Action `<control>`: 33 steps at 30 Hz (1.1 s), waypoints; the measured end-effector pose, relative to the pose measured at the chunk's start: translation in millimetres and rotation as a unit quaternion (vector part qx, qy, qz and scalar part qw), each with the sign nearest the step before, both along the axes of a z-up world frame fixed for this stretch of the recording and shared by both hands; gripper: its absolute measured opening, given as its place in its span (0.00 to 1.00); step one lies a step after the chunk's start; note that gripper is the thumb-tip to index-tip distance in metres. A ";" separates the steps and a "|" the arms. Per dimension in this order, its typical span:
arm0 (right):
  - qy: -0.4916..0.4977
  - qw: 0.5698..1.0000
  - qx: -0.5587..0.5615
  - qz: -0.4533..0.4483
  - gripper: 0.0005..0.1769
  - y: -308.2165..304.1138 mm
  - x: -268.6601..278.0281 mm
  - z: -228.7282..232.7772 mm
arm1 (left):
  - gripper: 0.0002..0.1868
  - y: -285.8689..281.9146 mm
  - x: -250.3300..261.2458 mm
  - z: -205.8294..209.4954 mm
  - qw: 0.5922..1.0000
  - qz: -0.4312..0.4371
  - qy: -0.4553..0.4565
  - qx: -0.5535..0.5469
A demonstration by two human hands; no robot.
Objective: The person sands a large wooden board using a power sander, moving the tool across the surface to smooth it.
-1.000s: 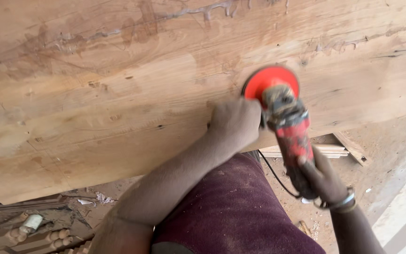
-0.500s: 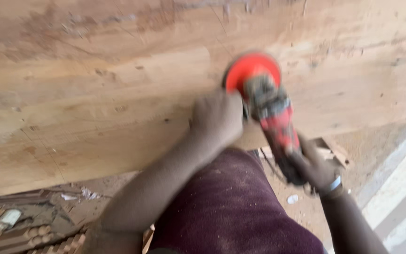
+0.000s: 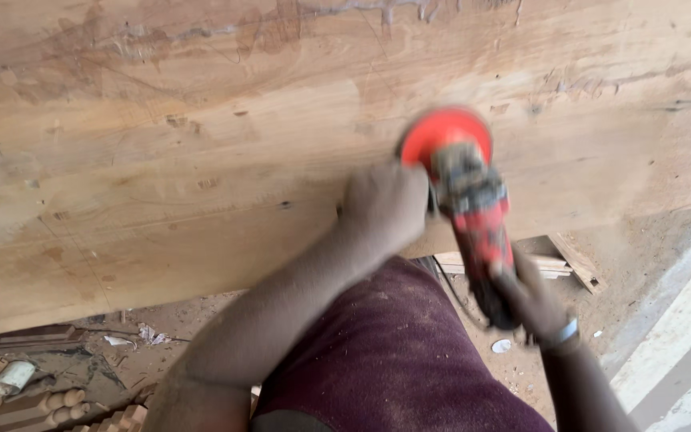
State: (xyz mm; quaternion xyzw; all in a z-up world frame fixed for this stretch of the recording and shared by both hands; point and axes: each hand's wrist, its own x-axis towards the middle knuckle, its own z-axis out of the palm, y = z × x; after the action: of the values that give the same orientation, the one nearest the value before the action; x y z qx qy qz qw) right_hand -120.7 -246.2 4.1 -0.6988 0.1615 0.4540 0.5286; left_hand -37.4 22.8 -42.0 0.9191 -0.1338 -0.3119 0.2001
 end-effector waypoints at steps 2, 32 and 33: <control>-0.004 1.000 -0.017 0.026 0.38 -1.0 16.6 -14.5 | 0.09 12.6 12.9 -6.6 0.999 0.023 -0.027 0.022; 0.000 0.989 -0.053 0.139 0.42 46.1 7.5 -28.1 | 0.07 81.4 -18.5 25.7 0.987 0.110 0.103 0.050; 0.023 0.985 -0.082 0.152 0.42 46.0 9.1 -32.6 | 0.10 82.0 -23.6 28.7 0.989 0.100 0.095 0.049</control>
State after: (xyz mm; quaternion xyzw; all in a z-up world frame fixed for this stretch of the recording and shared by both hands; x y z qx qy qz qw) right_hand -111.5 -200.2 -28.5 -0.7459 0.1019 0.5300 0.3902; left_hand -60.9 104.7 -13.3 0.9027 -0.0056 -0.3826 0.1968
